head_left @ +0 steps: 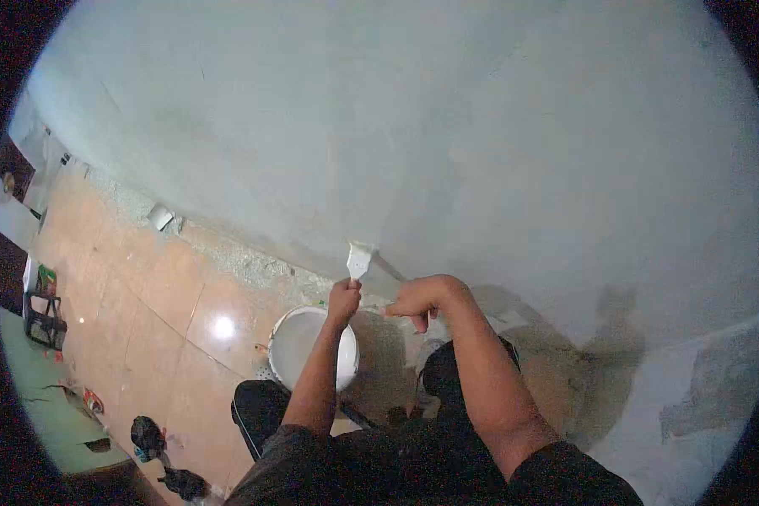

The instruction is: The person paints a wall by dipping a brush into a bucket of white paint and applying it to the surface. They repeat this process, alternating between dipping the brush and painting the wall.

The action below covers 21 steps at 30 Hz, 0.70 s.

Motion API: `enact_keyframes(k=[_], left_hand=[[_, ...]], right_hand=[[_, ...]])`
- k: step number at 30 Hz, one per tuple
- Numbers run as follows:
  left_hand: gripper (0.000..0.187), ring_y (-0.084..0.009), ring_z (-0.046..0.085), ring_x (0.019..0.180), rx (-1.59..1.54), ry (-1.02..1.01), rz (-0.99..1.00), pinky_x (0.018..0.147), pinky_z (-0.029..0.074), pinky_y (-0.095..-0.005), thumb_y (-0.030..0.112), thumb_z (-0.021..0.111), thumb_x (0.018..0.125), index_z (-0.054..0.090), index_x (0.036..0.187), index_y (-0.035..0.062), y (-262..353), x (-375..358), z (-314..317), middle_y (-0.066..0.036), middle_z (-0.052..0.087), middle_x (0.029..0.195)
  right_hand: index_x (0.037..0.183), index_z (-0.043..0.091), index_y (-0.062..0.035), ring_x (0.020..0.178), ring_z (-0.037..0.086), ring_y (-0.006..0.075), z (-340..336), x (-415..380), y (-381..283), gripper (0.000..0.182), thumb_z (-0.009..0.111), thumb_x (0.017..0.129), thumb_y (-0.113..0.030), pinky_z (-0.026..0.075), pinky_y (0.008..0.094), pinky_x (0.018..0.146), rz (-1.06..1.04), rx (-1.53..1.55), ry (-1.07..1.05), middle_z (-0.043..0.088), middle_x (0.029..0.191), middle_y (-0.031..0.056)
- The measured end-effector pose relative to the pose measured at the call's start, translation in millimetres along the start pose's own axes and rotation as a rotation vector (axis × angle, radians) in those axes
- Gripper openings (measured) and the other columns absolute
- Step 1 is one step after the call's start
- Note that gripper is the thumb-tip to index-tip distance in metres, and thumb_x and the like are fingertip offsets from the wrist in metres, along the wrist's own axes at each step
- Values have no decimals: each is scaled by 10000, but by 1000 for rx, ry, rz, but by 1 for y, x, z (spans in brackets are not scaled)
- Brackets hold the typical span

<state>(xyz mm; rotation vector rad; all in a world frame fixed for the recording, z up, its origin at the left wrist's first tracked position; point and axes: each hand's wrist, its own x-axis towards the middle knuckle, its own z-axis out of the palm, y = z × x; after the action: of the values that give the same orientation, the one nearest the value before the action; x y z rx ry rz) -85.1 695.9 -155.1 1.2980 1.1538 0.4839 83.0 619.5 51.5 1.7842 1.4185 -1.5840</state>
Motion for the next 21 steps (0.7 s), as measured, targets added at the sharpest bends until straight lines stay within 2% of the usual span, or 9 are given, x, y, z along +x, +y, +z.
enact_keyframes(k=[3,8,10,11,14,16,17,19,21], left_hand=[[406,-407,607,850,393,-12,-59,756,461,-457,342,469,852,620,911,-30,-30,7,-3,-266,620,859],[409,-422,600,833,723,123,-49,759,464,-474,332,487,834,627,813,-51,-24,6,-10,-299,598,848],[393,-422,605,785,690,135,109,760,461,-474,323,498,823,648,735,-30,-17,7,-19,-282,609,806],[398,-397,613,731,798,189,435,720,462,-462,324,512,813,656,676,-21,-17,10,-23,-264,613,736],[404,-389,607,688,347,274,119,648,460,-448,337,526,805,658,690,-27,77,-38,-31,-243,601,651],[399,-295,576,529,237,344,167,510,427,-379,340,553,798,642,667,-27,98,-50,-41,-164,563,532],[388,-223,521,479,121,324,107,469,390,-339,337,565,802,632,653,-15,115,-57,-47,-114,531,508],[371,-68,372,418,-53,283,92,405,285,-248,325,575,832,602,621,21,131,-66,-55,-7,471,496],[384,-69,379,420,-66,266,139,401,283,-246,328,567,844,593,611,23,121,-60,-63,0,476,500]], right_hand=[[700,662,-18,643,627,219,1,8,-2,656,410,830,-609,486,379,626,-7,-40,6,652,645,104],[683,661,-8,629,623,225,0,6,-10,683,401,831,-622,491,379,635,-63,-17,23,655,645,104],[675,659,-6,629,623,227,-1,0,-16,689,395,835,-622,494,381,640,-67,-20,6,656,645,103],[669,658,-3,643,625,231,-3,-2,-16,694,386,840,-618,498,381,652,-55,-27,3,657,649,106],[665,662,4,700,630,249,-1,3,-15,701,376,848,-609,508,388,683,-2,-23,29,659,669,122],[692,665,13,709,633,255,-1,-7,-21,691,388,850,-600,512,395,673,-3,-44,37,661,688,129],[867,657,-21,618,634,257,-1,0,-14,586,545,757,-586,507,411,641,-32,89,0,658,716,139],[789,661,-2,652,637,256,-2,-6,-23,622,478,798,-596,510,411,649,-26,15,7,659,703,133],[711,665,17,686,640,255,-1,-7,-27,686,412,839,-607,513,412,657,-12,-54,13,659,690,127]])
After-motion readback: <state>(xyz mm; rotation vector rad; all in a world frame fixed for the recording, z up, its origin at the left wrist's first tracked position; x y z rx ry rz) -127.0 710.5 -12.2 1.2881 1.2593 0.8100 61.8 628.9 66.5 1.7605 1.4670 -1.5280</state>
